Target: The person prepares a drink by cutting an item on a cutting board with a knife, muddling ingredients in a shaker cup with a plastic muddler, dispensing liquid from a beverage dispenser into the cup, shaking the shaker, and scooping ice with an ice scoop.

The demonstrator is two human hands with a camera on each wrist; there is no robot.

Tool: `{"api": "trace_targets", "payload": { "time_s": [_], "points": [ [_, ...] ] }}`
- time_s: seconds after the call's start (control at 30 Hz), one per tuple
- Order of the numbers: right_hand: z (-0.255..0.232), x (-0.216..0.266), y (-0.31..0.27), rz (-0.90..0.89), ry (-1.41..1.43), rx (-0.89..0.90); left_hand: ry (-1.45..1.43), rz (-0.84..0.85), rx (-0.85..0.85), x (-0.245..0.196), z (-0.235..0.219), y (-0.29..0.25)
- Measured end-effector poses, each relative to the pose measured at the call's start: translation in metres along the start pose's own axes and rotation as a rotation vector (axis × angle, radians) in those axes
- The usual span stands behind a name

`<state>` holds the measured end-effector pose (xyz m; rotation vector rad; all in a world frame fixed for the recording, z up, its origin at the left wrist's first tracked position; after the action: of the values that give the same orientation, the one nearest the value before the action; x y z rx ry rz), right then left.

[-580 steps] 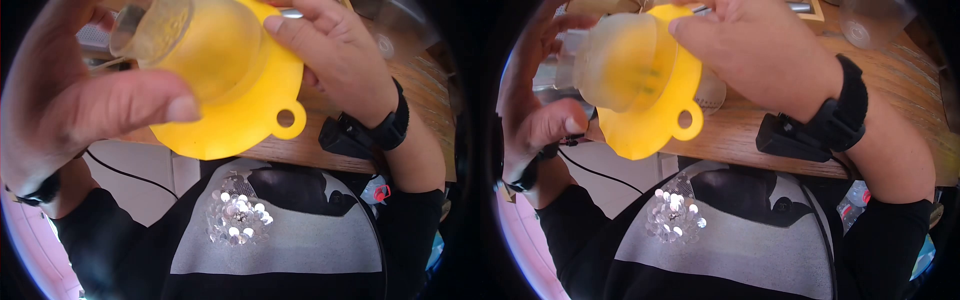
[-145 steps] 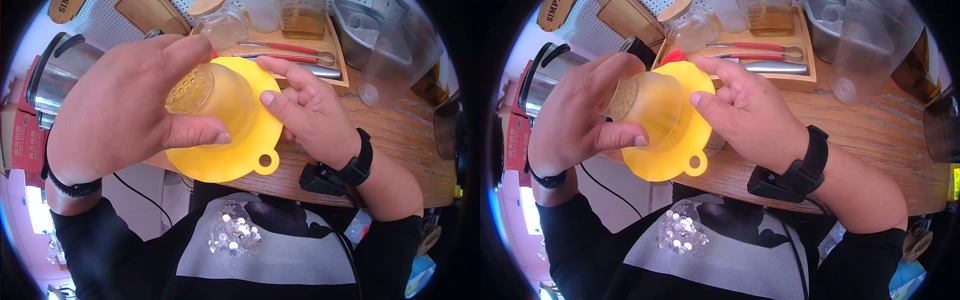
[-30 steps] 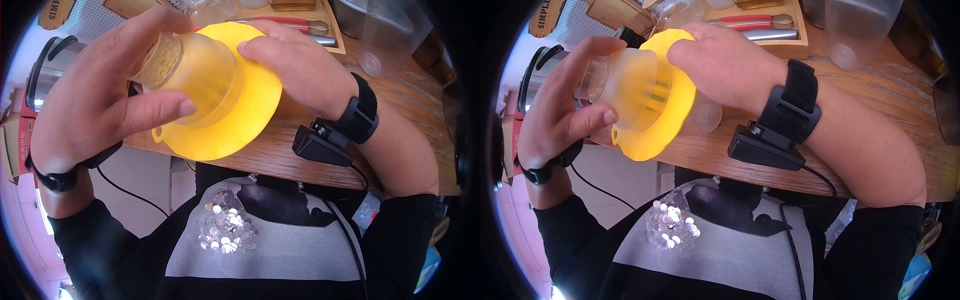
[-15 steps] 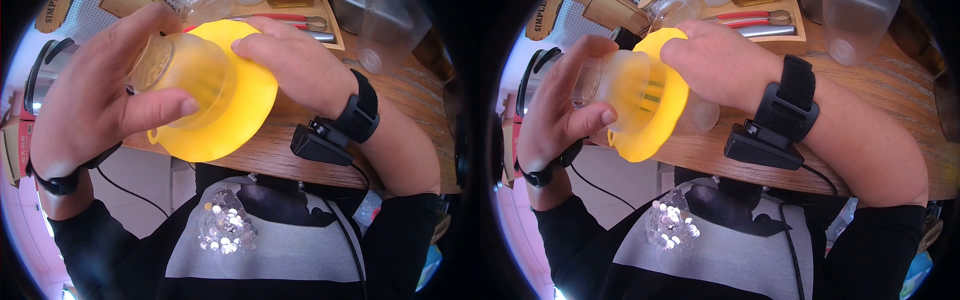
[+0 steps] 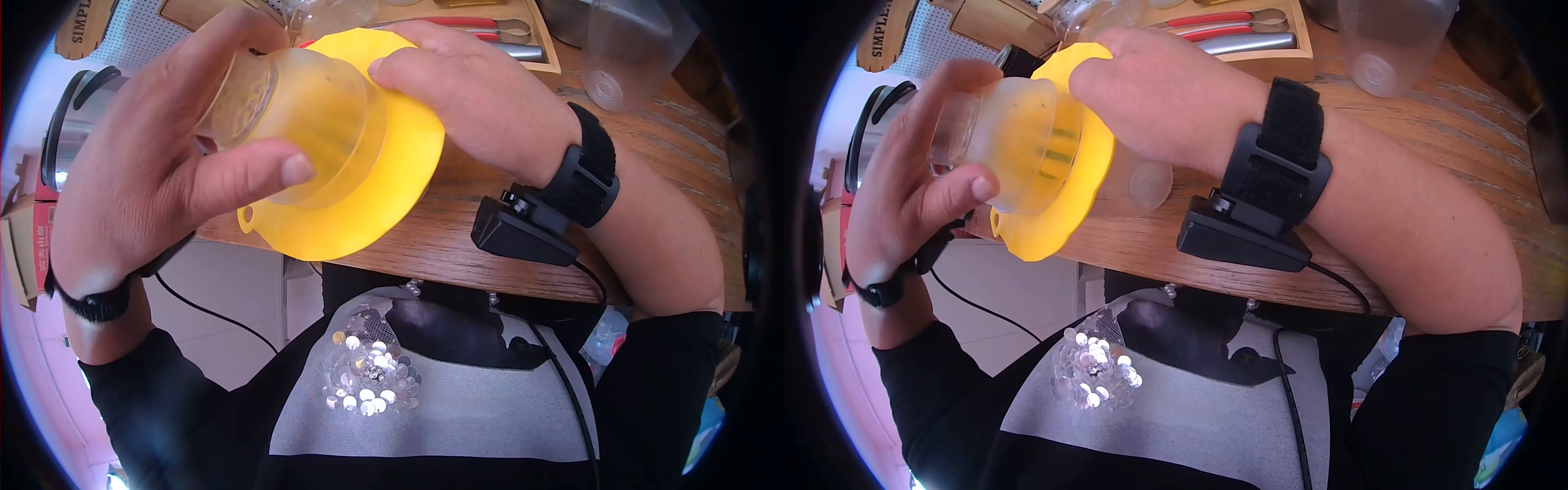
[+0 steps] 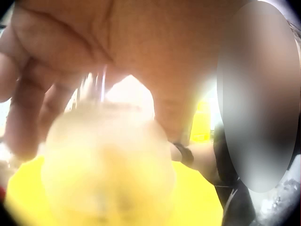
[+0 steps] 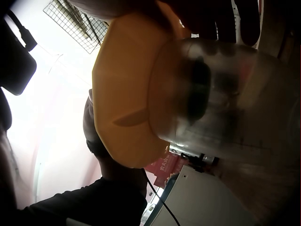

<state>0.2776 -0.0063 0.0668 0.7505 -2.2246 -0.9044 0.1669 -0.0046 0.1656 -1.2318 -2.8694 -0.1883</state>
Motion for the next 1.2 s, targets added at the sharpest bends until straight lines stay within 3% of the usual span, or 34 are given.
{"api": "trace_targets", "payload": {
  "time_s": [0.13, 0.2, 0.37, 0.47, 0.6, 0.67, 0.73, 0.8, 0.83, 1.0, 1.1, 1.2],
  "points": [
    [0.001, 0.0, -0.001, -0.013, -0.01, -0.008, -0.027, 0.066, 0.037, -0.003, 0.0, 0.003],
    [0.001, 0.001, -0.002, -0.012, -0.024, 0.006, 0.02, 0.376, 0.06, -0.022, 0.0, 0.003],
    [0.001, -0.003, -0.003, 0.043, -0.027, 0.008, -0.025, 0.362, 0.081, -0.025, 0.0, 0.001],
    [-0.005, -0.005, -0.006, 0.055, 0.018, -0.089, -0.022, 0.376, 0.067, -0.025, -0.001, 0.001],
    [-0.006, -0.012, -0.002, -0.05, 0.003, -0.136, 0.033, 0.422, 0.024, -0.025, 0.002, 0.0],
    [-0.004, -0.011, -0.003, -0.105, -0.022, -0.119, 0.004, 0.402, 0.005, -0.032, -0.001, 0.003],
    [-0.004, -0.017, 0.0, 0.047, 0.228, -0.09, -0.026, 0.381, -0.012, -0.035, -0.005, 0.002],
    [-0.01, -0.013, 0.003, 0.107, 0.268, -0.09, -0.085, 0.221, 0.04, -0.021, -0.004, 0.003],
    [-0.011, -0.014, 0.003, 0.165, 0.307, -0.091, -0.086, 0.222, 0.041, -0.023, -0.003, 0.002],
    [-0.01, -0.014, 0.001, 0.201, 0.321, -0.086, 0.027, 0.129, -0.063, -0.013, -0.01, -0.002],
    [-0.006, -0.014, 0.001, 0.227, 0.335, -0.077, 0.013, 0.062, -0.015, -0.015, -0.007, 0.003],
    [-0.005, -0.014, 0.001, 0.25, 0.346, -0.072, -0.029, 0.123, -0.085, -0.012, -0.004, 0.0]
  ]
}}
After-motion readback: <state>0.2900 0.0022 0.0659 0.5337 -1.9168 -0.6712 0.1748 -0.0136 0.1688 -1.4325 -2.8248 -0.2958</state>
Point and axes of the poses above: each hand's wrist, its own y-axis towards the middle knuckle, its own z-axis out of the palm, x = y × z, the point moved 8 cm from there along y, towards the middle knuckle, and after that the axes turned 12 degrees about -x, right-handed, at the moved point
